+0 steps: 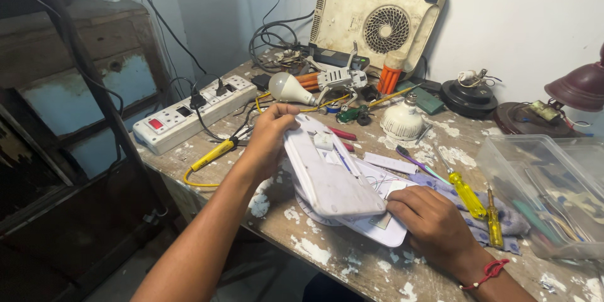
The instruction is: The person opens the back cover of a white emergency light fixture and works on its internal battery pack and wiring. They then use a yellow screwdriver to unscrew and re-tighten screws on the back panel, holding the fixture steady with the other hand.
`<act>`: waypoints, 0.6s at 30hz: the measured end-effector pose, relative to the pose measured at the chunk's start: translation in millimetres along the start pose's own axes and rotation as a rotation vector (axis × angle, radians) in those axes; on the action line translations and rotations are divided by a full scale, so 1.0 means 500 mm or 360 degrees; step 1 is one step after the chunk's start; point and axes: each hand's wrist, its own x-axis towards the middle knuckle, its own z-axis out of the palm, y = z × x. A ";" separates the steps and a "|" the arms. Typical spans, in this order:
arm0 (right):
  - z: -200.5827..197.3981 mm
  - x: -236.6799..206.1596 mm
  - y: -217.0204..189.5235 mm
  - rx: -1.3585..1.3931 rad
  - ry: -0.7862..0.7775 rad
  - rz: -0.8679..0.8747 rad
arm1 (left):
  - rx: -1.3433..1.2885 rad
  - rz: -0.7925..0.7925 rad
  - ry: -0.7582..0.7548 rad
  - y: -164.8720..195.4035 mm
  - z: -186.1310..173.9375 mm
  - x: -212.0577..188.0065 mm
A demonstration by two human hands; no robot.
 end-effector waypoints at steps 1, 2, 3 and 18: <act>0.001 -0.003 0.000 -0.0007 0.0003 -0.0001 | 0.0001 0.0031 0.0045 -0.005 -0.003 -0.003; -0.011 -0.013 -0.003 -0.0005 0.0020 -0.0036 | -0.0023 0.0086 0.0065 -0.006 0.002 -0.019; -0.013 -0.015 -0.001 -0.0007 0.0028 -0.0057 | -0.0049 0.0129 0.0074 -0.010 0.001 -0.019; -0.091 -0.015 -0.104 0.0243 -0.0621 0.1629 | -0.0313 0.0241 0.0085 -0.028 -0.003 -0.065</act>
